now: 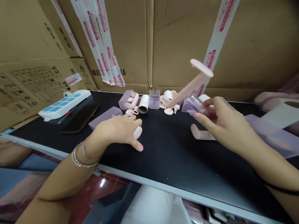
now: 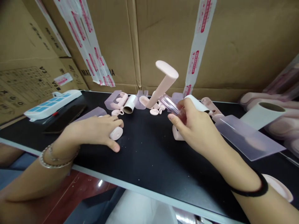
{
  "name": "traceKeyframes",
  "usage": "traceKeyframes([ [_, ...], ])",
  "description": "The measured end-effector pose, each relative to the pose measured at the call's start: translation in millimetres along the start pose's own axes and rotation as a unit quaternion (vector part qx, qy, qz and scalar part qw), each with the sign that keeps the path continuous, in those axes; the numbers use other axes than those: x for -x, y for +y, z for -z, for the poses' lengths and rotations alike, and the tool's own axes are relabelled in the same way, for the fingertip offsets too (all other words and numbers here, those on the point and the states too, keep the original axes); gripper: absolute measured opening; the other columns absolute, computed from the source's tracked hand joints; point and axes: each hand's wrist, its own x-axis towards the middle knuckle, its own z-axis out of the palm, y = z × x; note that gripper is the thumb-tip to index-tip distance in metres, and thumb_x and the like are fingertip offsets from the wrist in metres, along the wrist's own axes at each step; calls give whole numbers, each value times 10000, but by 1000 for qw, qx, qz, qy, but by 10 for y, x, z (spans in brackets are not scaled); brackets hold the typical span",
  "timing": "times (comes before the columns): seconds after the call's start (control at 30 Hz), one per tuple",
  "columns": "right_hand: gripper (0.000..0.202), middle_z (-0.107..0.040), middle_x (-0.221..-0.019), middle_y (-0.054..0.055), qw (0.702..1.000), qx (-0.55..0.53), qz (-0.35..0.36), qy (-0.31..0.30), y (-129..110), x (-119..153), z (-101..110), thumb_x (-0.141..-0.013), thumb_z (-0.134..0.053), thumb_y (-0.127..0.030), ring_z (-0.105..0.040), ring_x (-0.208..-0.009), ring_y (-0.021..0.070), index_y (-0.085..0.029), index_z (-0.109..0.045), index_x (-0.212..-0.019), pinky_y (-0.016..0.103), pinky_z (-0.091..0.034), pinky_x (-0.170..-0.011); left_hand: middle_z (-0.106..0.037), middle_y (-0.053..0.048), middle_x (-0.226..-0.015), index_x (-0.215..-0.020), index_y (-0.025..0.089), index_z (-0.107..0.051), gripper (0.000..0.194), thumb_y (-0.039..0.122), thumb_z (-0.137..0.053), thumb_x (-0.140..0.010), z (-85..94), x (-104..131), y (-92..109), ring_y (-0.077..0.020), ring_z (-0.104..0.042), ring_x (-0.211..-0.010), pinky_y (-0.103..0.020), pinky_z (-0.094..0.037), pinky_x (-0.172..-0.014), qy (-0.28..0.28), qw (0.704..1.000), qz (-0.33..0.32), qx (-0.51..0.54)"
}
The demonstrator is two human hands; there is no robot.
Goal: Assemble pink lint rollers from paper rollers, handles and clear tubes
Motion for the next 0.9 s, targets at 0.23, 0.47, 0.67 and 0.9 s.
traceKeyframes([
  [0.23,232,-611,-823,82,990,54,125,-45,65,-59,37,-932,-363,-380,-570,-791,246,-214,-511,-867,381,-434,-712,-633,-70,-1077,-1034,222,-641,530,636,-617,-704,52,-84,-26,-282,-548,-1074,-382,-419,-925,11,995,-77,56],
  [0.47,323,-670,-998,111,962,87,204,-159,183,-68,83,-953,-345,-346,-626,-884,253,-169,-603,-1033,391,-461,-774,-339,-121,-1520,-1403,215,-381,887,606,-687,-668,17,-230,-41,-292,-315,-1393,-385,-291,-1113,92,971,-177,134],
  [0.67,326,-679,-993,89,954,125,201,-186,91,59,-57,-954,-330,-351,-646,-855,244,-198,-604,-1044,374,-473,-726,-431,-148,-1475,-1486,206,-264,1060,628,-701,-618,90,-140,-270,-312,-518,-1235,-319,-426,-960,65,986,-84,127],
  [0.9,315,-684,-1041,100,951,151,204,-176,92,98,-125,-947,-360,-338,-650,-856,242,-198,-612,-1076,382,-477,-757,-475,-138,-1443,-1434,214,-357,876,563,-675,-696,-30,-293,-140,-280,-533,-1209,-322,-402,-986,39,985,-137,98],
])
